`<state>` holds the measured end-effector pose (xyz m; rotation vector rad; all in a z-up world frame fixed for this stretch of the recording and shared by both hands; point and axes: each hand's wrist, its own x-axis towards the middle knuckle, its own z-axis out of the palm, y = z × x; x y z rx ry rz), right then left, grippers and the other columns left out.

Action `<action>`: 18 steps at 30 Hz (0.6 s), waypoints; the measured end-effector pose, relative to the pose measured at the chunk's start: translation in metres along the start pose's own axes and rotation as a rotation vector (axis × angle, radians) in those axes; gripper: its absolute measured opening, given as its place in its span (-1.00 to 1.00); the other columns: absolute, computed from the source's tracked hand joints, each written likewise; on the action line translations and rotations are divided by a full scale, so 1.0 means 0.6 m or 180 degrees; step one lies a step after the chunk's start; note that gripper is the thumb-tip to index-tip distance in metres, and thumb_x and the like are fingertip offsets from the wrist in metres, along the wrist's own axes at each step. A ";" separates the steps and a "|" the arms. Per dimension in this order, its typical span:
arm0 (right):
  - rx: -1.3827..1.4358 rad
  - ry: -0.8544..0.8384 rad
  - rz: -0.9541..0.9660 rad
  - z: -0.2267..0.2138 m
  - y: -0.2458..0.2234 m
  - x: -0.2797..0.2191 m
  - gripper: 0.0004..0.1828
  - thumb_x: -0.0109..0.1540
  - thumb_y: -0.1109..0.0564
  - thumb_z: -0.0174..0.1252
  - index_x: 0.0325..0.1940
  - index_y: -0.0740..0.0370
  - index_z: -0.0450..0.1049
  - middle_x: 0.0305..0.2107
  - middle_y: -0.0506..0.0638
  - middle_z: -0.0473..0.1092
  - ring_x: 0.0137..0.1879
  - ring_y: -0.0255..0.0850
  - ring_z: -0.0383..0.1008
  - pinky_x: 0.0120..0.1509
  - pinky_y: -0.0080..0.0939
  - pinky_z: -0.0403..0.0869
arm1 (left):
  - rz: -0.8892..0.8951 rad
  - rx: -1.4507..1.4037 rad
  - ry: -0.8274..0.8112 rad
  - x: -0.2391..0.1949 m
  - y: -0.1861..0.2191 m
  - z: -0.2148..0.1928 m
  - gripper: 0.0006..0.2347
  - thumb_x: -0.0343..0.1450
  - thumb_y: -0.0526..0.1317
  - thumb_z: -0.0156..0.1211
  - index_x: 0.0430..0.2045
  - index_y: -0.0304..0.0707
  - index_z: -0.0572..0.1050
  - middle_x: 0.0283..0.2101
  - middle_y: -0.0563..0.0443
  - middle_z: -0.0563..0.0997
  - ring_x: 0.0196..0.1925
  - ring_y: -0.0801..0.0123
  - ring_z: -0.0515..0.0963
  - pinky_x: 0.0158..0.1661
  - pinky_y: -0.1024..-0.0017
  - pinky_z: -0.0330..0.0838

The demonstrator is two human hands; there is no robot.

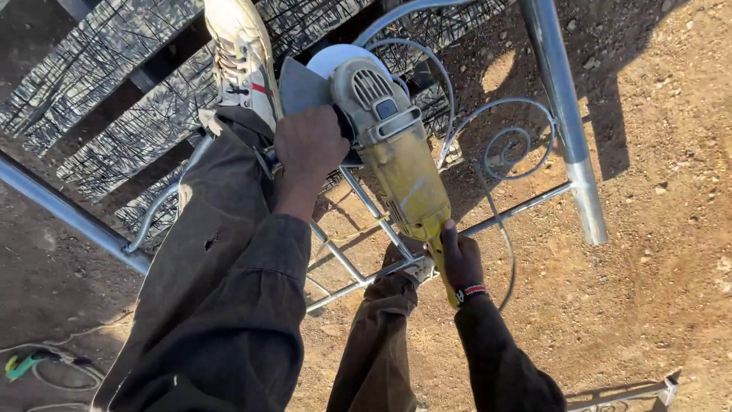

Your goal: Using an angle grinder to smooth the welds and surfaces of a decorative metal gate

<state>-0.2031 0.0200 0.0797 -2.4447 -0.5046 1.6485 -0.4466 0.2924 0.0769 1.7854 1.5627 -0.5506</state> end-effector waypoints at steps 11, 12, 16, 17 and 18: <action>-0.0025 -0.0114 -0.0264 -0.041 -0.129 -0.001 -0.21 0.34 -0.49 -0.07 -0.34 0.29 0.64 -0.42 0.36 0.54 -0.04 0.35 0.56 0.06 0.27 0.46 | -0.0647 0.0190 -0.0564 0.056 0.054 -0.056 -0.73 0.35 -0.04 0.26 -0.54 -0.28 0.71 -0.46 -0.22 0.69 -0.29 -0.15 0.75 -0.34 0.08 0.58; -0.0009 -0.0109 -0.0245 -0.041 -0.075 0.033 -0.21 0.34 -0.49 -0.07 -0.34 0.29 0.64 -0.42 0.36 0.54 -0.04 0.35 0.56 0.06 0.27 0.46 | -0.0634 0.0207 -0.0577 0.081 0.075 -0.049 -0.73 0.35 -0.04 0.26 -0.54 -0.28 0.71 -0.46 -0.22 0.69 -0.29 -0.15 0.75 -0.34 0.08 0.58; 0.0219 0.0525 -0.0443 -0.060 -0.046 0.079 -0.19 0.43 -0.41 -0.19 -0.46 0.31 0.53 -0.52 0.33 0.47 -0.21 0.15 0.50 -0.04 0.17 0.39 | 0.0348 0.0131 -0.0056 0.187 0.152 -0.007 -0.77 0.34 -0.16 0.20 -0.77 -0.16 0.55 -0.69 0.00 0.49 -0.61 0.11 0.57 -0.55 0.25 0.35; 0.0194 0.0728 -0.0493 -0.071 -0.086 0.070 -0.23 0.44 -0.35 -0.18 -0.46 0.33 0.53 -0.55 0.33 0.46 -0.27 0.14 0.49 -0.07 0.16 0.39 | 0.0600 -0.0094 0.0186 0.214 0.170 0.006 -0.72 0.35 -0.24 0.19 -0.87 -0.15 0.46 -0.82 0.04 0.34 -0.80 0.28 0.40 -0.65 0.39 0.19; 0.0215 0.0751 -0.0493 -0.087 -0.083 0.077 -0.23 0.44 -0.35 -0.18 -0.46 0.33 0.53 -0.55 0.33 0.46 -0.27 0.14 0.49 -0.07 0.16 0.39 | 0.0627 -0.0082 0.0192 0.221 0.192 0.010 -0.72 0.35 -0.24 0.19 -0.87 -0.15 0.46 -0.82 0.04 0.34 -0.80 0.28 0.40 -0.65 0.39 0.19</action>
